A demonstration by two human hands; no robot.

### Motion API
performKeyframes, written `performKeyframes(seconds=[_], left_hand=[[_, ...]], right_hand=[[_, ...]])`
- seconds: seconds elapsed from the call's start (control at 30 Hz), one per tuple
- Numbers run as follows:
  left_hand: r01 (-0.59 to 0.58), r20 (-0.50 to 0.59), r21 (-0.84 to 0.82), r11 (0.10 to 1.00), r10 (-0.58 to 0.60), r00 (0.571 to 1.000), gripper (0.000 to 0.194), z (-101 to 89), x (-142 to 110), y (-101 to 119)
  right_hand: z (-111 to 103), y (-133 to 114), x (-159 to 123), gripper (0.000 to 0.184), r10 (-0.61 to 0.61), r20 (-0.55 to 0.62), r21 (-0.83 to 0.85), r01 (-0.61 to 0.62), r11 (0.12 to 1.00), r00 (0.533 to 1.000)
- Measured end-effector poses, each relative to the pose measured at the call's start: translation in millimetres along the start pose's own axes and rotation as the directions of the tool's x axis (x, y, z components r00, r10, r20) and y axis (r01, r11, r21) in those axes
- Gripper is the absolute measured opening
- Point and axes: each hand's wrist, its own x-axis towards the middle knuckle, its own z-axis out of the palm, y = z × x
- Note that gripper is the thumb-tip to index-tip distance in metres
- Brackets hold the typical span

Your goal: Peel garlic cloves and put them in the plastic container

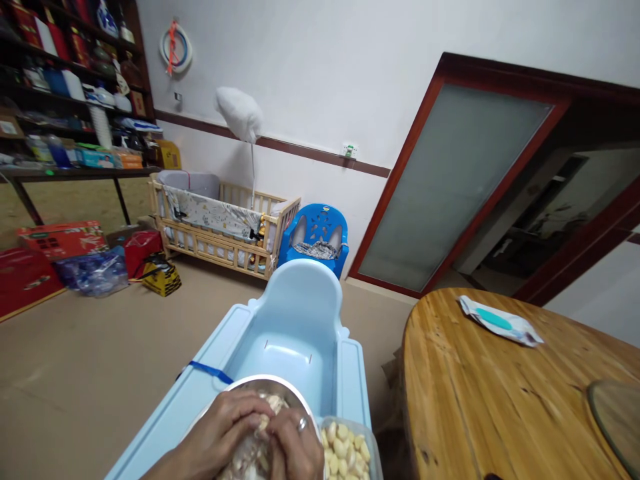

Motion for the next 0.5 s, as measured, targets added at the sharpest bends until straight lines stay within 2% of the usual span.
performKeyframes(seconds=[0.27,0.5], left_hand=[[0.06,0.007,-0.021,0.998,-0.06,0.998,0.025,-0.9,2.0,4.3],[0.08,0.007,-0.039,0.996,-0.079,0.997,0.024,-0.4,2.1,4.2]], right_hand=[[0.1,3.2,-1.8,0.025,-0.036,0.04,-0.14,0.041,0.989,0.999],[4.7,6.5,-1.4,0.032,-0.116,-0.028,-0.259,0.105,0.96,0.993]])
